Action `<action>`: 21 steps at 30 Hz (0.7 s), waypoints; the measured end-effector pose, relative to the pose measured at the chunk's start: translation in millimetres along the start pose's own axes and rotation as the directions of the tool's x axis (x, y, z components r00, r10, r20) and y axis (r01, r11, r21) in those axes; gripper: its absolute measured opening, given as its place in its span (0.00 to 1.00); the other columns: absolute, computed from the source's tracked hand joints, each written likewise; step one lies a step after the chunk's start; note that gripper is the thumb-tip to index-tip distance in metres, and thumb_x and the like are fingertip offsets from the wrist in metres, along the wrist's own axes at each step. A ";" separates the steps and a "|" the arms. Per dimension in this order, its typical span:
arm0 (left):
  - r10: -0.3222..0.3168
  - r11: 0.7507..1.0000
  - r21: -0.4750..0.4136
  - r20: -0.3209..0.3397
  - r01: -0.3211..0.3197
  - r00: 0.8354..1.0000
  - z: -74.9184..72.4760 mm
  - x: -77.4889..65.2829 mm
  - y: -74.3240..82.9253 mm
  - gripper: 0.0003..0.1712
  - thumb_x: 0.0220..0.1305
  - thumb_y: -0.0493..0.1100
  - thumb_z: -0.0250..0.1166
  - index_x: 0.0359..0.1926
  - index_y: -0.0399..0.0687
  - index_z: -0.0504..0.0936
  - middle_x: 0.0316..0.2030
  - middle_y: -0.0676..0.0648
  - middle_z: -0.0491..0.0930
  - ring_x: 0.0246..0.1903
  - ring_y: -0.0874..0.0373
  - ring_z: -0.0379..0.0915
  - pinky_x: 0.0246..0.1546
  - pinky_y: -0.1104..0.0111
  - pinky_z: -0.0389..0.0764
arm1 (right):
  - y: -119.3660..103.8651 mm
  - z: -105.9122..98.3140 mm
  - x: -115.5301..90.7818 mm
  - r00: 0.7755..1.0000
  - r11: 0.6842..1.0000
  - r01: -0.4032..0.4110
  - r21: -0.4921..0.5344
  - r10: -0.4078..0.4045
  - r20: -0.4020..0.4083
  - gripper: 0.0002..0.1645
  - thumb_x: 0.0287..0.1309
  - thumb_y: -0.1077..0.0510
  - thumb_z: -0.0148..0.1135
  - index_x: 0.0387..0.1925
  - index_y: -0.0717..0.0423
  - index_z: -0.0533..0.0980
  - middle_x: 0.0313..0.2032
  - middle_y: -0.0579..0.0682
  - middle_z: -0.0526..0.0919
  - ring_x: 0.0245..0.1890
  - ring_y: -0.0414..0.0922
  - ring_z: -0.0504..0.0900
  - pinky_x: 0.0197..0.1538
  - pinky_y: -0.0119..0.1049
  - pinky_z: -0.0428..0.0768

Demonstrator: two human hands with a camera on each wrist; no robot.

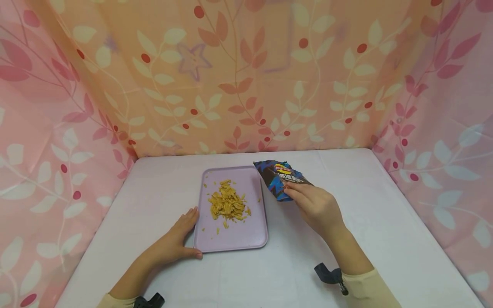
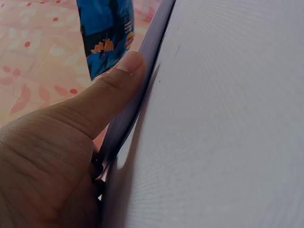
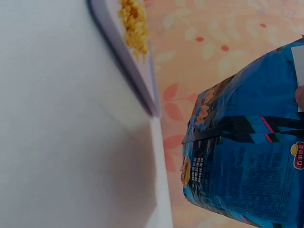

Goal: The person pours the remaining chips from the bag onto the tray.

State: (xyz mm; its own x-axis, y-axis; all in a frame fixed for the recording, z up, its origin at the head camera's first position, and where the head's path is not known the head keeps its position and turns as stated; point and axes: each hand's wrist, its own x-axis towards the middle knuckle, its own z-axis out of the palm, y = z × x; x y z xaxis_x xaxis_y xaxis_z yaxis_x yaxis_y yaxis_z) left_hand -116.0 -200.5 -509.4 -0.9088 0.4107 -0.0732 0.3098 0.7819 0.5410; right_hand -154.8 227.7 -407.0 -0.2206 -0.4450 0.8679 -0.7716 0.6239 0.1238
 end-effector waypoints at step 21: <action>0.017 1.000 0.012 -0.001 -0.017 1.000 0.2 0.3 -1.0 0.76 0.34 0.76 0.70 0.76 0.48 0.43 0.77 0.52 0.35 0.76 0.56 0.28 0.75 0.57 0.38 | 6.2 12.2 -27.7 0.997 0.999 0.042 0.034 -0.044 0.062 0.15 0.69 0.58 0.52 0.43 0.58 0.84 0.44 0.55 0.87 0.37 0.51 0.87 0.35 0.45 0.84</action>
State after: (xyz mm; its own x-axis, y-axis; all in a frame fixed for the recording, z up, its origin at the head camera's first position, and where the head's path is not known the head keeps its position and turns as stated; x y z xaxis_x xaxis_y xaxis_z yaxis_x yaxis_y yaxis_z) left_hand -116.5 -201.1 -510.2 -0.9036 0.4237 -0.0634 0.3285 0.7802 0.5323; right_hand -160.7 236.1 -436.2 -0.2225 -0.5109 0.8303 -0.8001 0.5824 0.1439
